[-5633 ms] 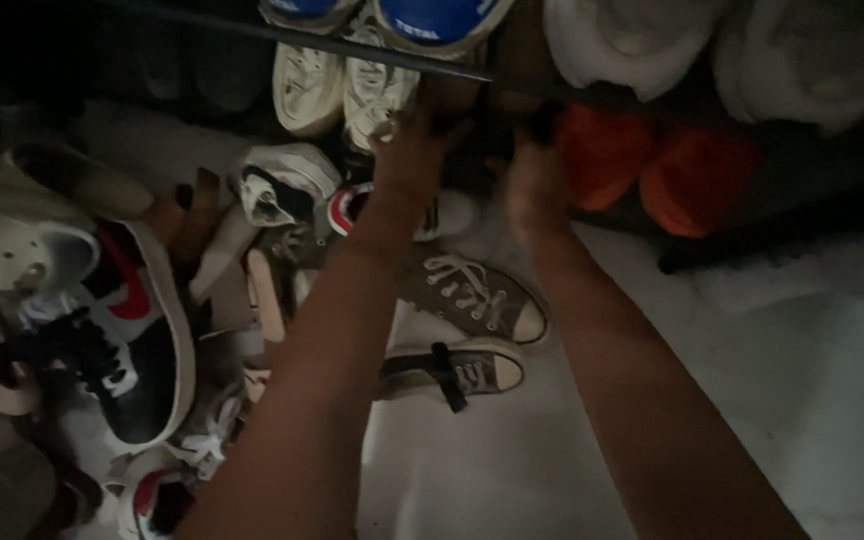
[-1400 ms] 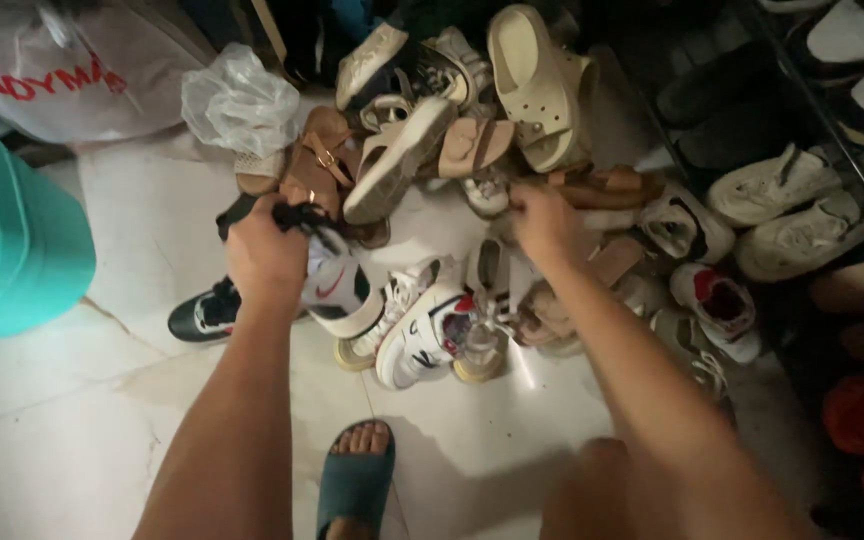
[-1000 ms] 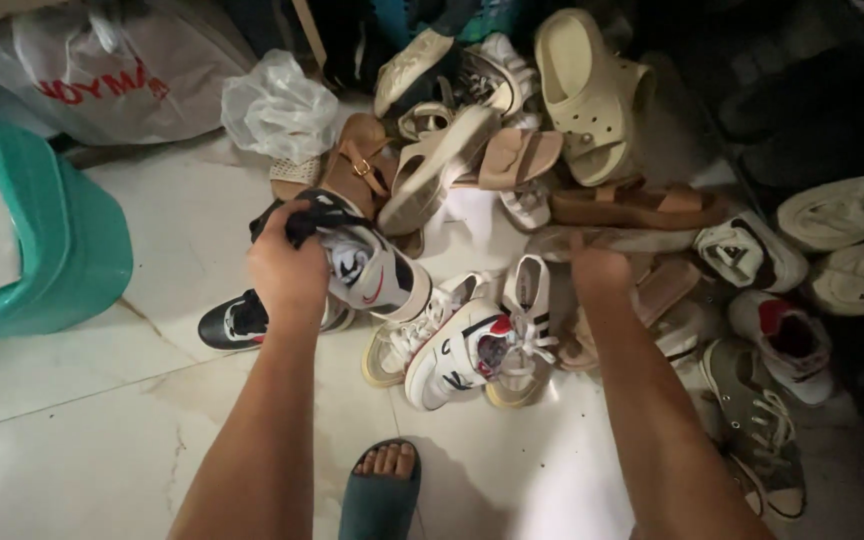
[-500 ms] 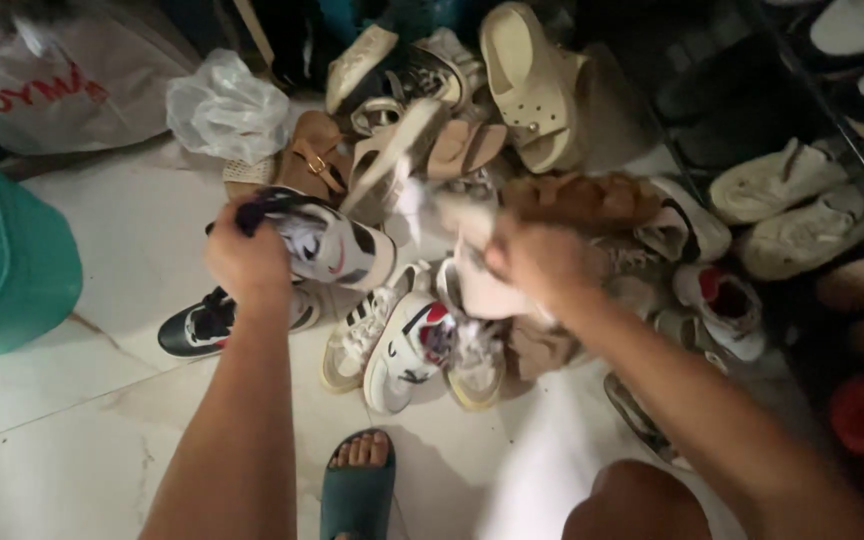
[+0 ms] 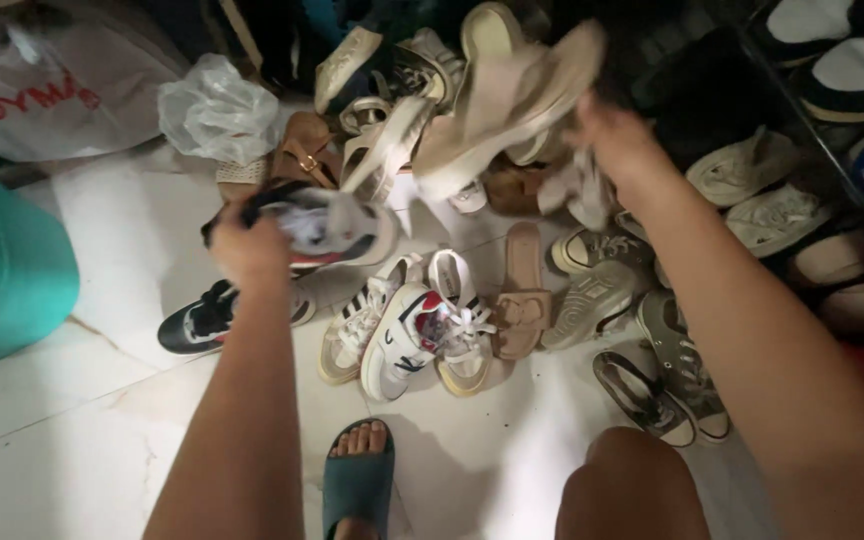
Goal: The recorder is cleaning and organizing a large pile of shoes on the floor.
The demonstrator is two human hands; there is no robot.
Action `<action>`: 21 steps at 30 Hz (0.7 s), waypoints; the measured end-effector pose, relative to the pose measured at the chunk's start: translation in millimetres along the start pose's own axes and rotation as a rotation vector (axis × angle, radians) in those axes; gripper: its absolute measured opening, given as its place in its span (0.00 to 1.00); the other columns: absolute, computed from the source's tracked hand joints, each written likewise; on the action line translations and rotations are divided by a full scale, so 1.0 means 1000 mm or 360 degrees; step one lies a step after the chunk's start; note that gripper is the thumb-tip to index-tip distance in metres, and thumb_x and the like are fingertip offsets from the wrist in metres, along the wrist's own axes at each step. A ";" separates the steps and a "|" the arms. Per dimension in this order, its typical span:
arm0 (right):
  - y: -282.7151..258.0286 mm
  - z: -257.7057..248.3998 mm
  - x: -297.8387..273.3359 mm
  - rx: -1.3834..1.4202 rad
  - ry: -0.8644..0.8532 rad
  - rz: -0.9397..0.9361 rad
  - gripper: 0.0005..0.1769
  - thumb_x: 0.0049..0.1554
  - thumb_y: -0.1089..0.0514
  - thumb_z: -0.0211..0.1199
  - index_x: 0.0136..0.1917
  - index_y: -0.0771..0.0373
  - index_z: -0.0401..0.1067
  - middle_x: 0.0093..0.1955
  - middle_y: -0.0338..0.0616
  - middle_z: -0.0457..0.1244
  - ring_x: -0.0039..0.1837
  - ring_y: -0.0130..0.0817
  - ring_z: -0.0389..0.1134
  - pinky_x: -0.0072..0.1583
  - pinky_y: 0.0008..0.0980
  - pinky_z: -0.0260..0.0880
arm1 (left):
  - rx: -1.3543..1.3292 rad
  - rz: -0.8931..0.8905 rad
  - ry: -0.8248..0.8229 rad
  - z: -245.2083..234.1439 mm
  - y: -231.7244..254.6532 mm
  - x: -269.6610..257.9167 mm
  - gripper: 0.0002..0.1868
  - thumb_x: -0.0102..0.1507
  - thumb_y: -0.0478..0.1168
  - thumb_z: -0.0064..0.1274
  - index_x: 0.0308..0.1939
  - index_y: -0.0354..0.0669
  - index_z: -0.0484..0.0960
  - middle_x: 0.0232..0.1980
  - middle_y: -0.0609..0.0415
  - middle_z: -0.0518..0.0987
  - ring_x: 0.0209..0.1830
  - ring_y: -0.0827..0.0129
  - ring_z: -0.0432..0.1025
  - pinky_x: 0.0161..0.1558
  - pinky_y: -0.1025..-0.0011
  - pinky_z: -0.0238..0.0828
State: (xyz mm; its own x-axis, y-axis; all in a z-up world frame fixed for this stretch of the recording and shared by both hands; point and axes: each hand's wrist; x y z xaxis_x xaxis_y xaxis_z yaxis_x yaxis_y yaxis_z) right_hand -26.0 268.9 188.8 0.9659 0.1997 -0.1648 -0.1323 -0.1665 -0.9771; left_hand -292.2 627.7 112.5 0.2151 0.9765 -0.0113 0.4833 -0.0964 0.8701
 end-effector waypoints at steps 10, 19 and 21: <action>0.093 0.044 -0.005 -0.0792 -0.0736 0.0167 0.20 0.58 0.52 0.66 0.62 0.60 0.79 0.56 0.45 0.73 0.54 0.34 0.72 0.57 0.33 0.70 | -0.0324 -0.0385 -0.0856 -0.017 -0.021 0.031 0.22 0.61 0.40 0.52 0.60 0.47 0.83 0.45 0.55 0.84 0.36 0.70 0.77 0.33 0.67 0.74; 0.118 0.097 -0.040 -0.0979 -0.0896 -0.0036 0.18 0.57 0.52 0.70 0.59 0.58 0.80 0.49 0.45 0.73 0.47 0.32 0.71 0.50 0.32 0.70 | 0.1066 0.0082 -0.0881 -0.012 -0.160 0.066 0.14 0.58 0.41 0.59 0.45 0.39 0.85 0.49 0.40 0.83 0.49 0.49 0.80 0.44 0.58 0.77; 0.116 0.112 -0.051 -0.0885 -0.0895 -0.0015 0.18 0.56 0.52 0.70 0.58 0.58 0.81 0.48 0.47 0.73 0.47 0.34 0.71 0.50 0.34 0.71 | 0.2004 0.0939 -0.0960 0.000 -0.175 0.050 0.17 0.50 0.39 0.64 0.44 0.44 0.87 0.51 0.44 0.85 0.53 0.52 0.80 0.51 0.60 0.79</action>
State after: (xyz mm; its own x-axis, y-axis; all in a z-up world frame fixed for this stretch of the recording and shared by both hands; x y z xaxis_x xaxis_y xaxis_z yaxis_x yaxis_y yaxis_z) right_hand -115.7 347.5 69.1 0.6893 0.6368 -0.3454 0.1492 -0.5913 -0.7925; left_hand -366.0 692.9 -40.0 0.7855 0.5478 -0.2879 0.5278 -0.8359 -0.1506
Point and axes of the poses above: each hand's wrist, its own x-axis towards the middle knuckle, its own z-axis out of the palm, y = z × x
